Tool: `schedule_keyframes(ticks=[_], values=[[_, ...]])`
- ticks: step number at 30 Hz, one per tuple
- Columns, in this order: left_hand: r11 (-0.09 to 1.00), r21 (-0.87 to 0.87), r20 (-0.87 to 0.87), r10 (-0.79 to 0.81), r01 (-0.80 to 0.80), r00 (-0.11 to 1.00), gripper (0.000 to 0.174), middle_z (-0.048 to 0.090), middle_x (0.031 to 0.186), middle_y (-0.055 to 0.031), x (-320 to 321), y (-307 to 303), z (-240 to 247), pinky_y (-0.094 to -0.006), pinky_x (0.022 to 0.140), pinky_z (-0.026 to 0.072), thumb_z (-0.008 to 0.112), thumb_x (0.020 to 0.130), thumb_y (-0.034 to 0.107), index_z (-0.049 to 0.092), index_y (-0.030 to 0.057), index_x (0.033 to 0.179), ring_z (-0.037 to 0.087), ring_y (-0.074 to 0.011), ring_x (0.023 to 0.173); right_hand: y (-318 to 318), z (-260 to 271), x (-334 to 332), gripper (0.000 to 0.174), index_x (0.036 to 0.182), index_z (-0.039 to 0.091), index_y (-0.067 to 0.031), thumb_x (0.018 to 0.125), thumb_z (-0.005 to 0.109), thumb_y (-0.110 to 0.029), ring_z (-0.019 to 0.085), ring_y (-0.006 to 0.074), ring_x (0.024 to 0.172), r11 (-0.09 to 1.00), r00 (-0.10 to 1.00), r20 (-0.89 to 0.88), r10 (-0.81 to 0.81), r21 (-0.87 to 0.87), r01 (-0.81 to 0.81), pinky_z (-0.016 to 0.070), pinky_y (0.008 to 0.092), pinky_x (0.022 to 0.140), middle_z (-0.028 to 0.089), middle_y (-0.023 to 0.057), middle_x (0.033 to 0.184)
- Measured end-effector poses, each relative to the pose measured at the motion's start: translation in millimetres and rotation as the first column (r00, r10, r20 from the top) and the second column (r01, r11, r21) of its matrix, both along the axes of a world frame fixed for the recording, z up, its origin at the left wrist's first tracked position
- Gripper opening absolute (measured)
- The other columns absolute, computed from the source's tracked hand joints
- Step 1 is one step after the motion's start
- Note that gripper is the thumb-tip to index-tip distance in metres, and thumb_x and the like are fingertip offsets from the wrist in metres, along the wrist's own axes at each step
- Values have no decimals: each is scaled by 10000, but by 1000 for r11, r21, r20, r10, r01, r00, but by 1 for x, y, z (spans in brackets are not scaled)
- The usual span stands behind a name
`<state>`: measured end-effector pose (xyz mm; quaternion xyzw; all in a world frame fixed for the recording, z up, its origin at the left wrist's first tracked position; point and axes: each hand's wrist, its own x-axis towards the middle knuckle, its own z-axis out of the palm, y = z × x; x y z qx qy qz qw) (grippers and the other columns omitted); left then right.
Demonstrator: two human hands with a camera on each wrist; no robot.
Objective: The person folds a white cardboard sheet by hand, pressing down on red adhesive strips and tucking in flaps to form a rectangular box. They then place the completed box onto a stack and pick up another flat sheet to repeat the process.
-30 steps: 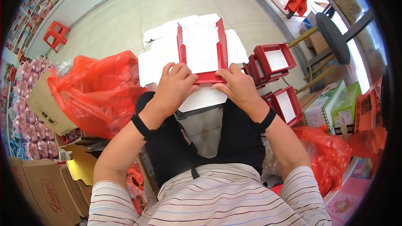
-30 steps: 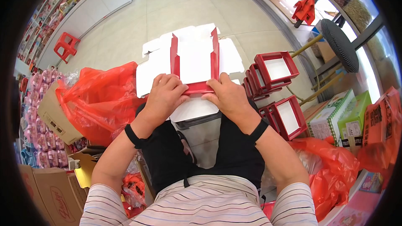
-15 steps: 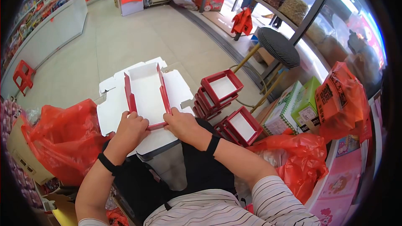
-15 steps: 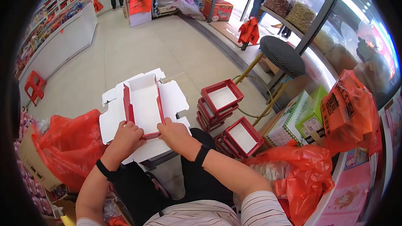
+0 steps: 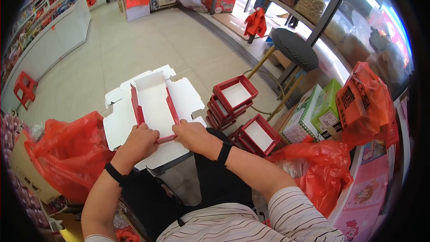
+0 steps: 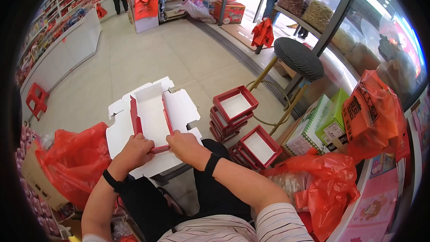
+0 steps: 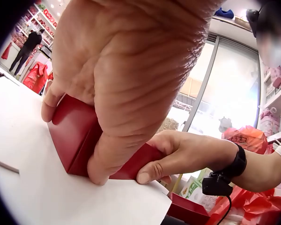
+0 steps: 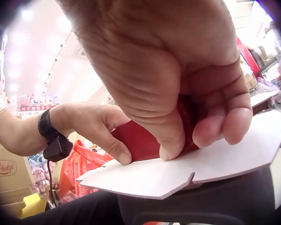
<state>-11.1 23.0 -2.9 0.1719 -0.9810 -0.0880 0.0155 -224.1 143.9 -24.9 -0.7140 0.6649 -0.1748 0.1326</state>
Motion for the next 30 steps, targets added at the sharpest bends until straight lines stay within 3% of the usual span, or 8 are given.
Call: schedule_keyframes(ticks=[14, 17, 19, 23, 25, 29, 30], values=[[999, -47, -4, 20, -20, 1000, 178, 743, 897, -58, 0, 10, 6, -435, 911, 474, 807, 846, 221, 723, 88, 927, 627, -297, 1006, -4, 6, 0, 234, 997, 695, 0, 898, 797, -186, 734, 439, 891, 999, 999, -46, -4, 47, 6, 600, 510, 775, 704, 228, 976], [989, -147, -38, -9, 4, 999, 178, 743, 881, -75, 1, 13, 8, -447, 889, 488, 813, 837, 224, 726, 92, 920, 640, -316, 1002, -3, 0, 0, 237, 980, 693, -9, 899, 795, -207, 733, 430, 891, 1000, 999, -53, 0, 19, 1, 596, 513, 771, 711, 220, 952], [994, -111, -49, -29, 23, 998, 216, 734, 855, -97, 0, 10, -6, -467, 850, 511, 827, 796, 241, 713, 86, 895, 651, -333, 943, -2, -3, -3, 240, 968, 692, -20, 902, 793, -228, 733, 425, 893, 998, 998, -58, 28, -53, -31, 592, 515, 768, 714, 215, 936], [996, -25, -114, -86, 84, 990, 232, 713, 823, -142, -1, -12, -31, -500, 799, 540, 833, 770, 245, 684, 84, 844, 663, -387, 864, -5, -2, -3, 294, 962, 701, -27, 897, 792, -299, 738, 433, 930, 999, 995, -101, 7, 34, -3, 584, 535, 779, 741, 211, 960], [996, -51, -100, -77, 72, 992, 234, 702, 820, -142, 0, -7, -23, -501, 794, 543, 827, 808, 249, 679, 81, 876, 663, -388, 887, -6, -2, -5, 260, 979, 689, -36, 900, 774, -269, 737, 424, 902, 999, 991, -129, 42, 35, -38, 584, 537, 772, 733, 207, 934], [1000, 6, 80, 11, -11, 997, 282, 722, 940, -122, -4, -1, -11, -477, 920, 498, 795, 901, 327, 725, 81, 1020, 644, -347, 1070, -8, 3, -5, 274, 971, 708, -16, 909, 761, -278, 740, 425, 920, 996, 992, -123, 41, 81, -31, 584, 528, 790, 745, 213, 943], [1000, 10, 26, 22, -22, 999, 293, 727, 956, -120, -2, -1, -3, -473, 921, 497, 774, 920, 348, 731, 85, 1043, 647, -342, 1083, -8, 5, -4, 276, 977, 706, -15, 914, 753, -279, 741, 424, 922, 996, 993, -112, 39, 86, -29, 584, 528, 792, 747, 213, 940]])
